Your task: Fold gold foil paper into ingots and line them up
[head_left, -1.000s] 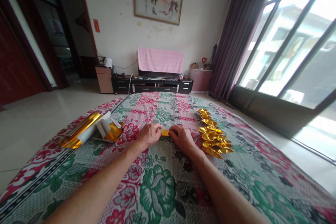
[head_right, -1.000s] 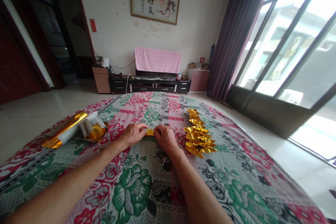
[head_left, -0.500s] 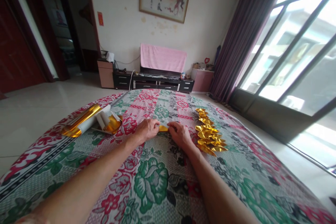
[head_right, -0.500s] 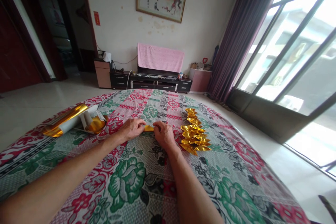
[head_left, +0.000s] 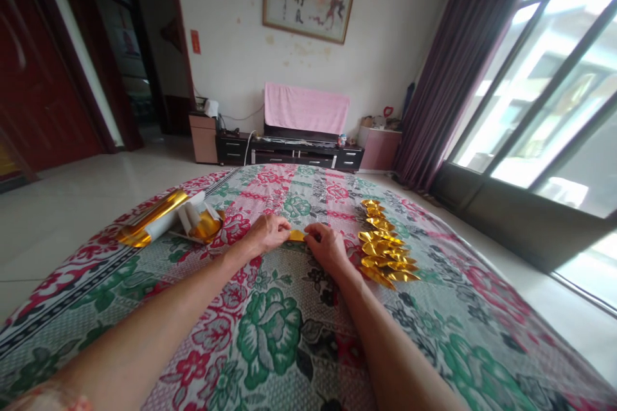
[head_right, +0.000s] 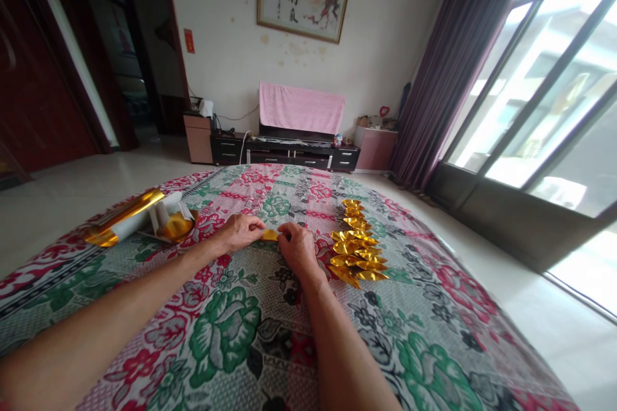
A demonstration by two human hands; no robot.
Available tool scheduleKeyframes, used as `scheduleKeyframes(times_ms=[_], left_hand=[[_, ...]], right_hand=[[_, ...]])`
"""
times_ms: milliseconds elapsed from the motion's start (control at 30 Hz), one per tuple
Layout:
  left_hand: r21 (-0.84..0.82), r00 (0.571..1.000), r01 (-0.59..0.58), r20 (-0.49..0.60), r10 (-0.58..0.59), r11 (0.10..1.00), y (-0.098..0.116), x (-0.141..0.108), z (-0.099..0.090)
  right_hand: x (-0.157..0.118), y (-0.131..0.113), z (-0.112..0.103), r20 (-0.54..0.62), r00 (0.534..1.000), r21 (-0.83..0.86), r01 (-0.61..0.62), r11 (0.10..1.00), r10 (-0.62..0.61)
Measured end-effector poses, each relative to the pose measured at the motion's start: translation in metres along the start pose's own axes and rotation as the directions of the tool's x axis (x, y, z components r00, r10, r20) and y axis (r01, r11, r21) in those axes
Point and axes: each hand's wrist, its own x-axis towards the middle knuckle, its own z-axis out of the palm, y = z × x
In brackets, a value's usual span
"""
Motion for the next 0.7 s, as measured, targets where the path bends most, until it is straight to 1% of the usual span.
scheduleKeyframes(times_ms=[233, 500, 700], left_hand=[[-0.017, 0.997, 0.071, 0.005, -0.071, 0.997, -0.0010, 0.0018, -0.0006], [0.054, 0.997, 0.078, -0.011, -0.078, 0.995, 0.0046, 0.0000, -0.0045], [0.064, 0.995, 0.105, -0.006, -0.105, 0.992, 0.0049, 0.0006, -0.0044]], right_hand=[[0.0008, -0.0036, -0.0007, 0.007, 1.000, -0.024, -0.005, 1.000, 0.005], [0.0018, -0.0087, -0.0033, 0.023, 0.998, -0.050, -0.051, 0.997, 0.052], [0.0005, -0.0082, -0.0029, 0.021, 1.000, -0.058, 0.020, 0.998, -0.019]])
